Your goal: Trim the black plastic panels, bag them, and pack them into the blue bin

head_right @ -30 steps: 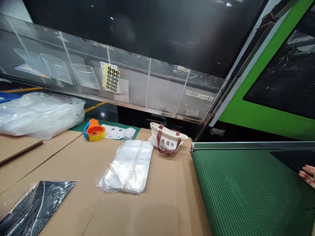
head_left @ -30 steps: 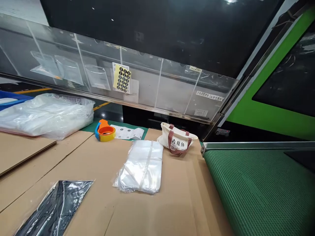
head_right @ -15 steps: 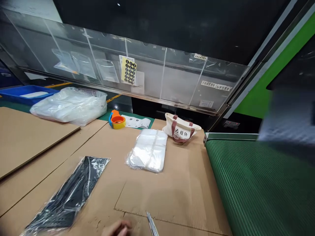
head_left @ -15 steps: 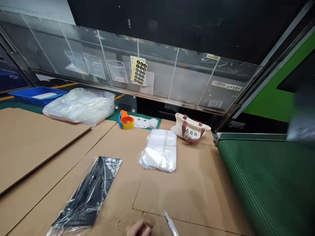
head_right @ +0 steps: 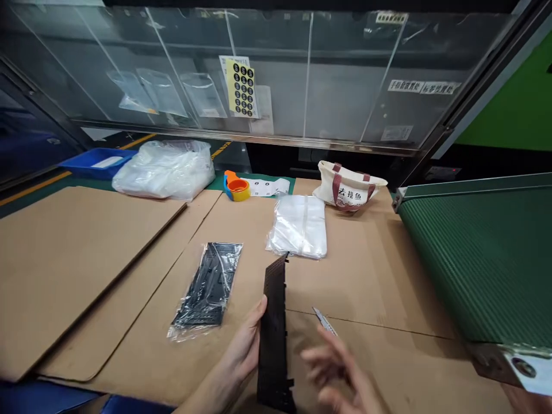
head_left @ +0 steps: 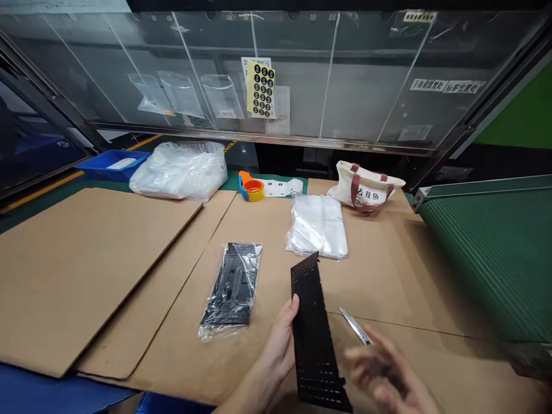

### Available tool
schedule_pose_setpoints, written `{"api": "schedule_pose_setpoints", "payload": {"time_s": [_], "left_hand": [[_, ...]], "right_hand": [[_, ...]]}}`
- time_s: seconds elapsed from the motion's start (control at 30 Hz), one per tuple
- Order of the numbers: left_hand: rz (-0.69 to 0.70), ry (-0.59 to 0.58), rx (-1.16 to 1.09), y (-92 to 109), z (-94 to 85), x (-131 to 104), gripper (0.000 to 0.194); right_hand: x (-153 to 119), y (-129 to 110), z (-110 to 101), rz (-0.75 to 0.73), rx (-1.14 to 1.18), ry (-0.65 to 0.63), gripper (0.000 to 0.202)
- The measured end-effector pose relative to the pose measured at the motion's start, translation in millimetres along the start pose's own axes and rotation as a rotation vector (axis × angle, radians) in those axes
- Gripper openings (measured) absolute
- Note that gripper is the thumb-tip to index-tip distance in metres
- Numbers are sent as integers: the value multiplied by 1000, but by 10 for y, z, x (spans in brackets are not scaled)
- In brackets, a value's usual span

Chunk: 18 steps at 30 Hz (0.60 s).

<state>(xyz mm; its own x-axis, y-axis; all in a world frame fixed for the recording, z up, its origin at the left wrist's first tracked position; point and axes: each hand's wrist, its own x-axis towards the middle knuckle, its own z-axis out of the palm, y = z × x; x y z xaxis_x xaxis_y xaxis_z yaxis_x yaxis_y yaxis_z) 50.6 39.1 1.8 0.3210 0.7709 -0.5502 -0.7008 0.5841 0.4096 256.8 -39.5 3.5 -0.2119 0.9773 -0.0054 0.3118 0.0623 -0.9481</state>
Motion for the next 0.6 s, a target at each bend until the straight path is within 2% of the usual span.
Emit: {"api": "schedule_pose_setpoints", "payload": {"time_s": [0.1,0.17,0.2,0.27,0.37,0.47,0.53,0.6], "left_hand": [[-104,-31,-86,19,-158,-35,34],[-136,-158,-92,7,-242,-64,42],[-134,-231,-89,-7,-273,-81,45],[-124,-346,-82,-45,-313,-117,45],[-132,-399,-82,-116,-337,-167,46],[-163,-397,-92,-184,-349,-210,48],[-180,-381,-90,-214,-351,-242,48],[-188,-359,-79,-223,-346,-279,47]], "right_hand": [[73,333,-8,194,-299,240,46],[127,535,21,201,-477,341,40],[150,600,46,186,-518,361,37],[193,618,90,160,-525,324,37],[272,363,69,162,-360,182,43],[375,-120,-49,202,-111,103,42],[452,-480,-130,172,-139,72,40],[540,-809,-181,61,-296,8,35]]}}
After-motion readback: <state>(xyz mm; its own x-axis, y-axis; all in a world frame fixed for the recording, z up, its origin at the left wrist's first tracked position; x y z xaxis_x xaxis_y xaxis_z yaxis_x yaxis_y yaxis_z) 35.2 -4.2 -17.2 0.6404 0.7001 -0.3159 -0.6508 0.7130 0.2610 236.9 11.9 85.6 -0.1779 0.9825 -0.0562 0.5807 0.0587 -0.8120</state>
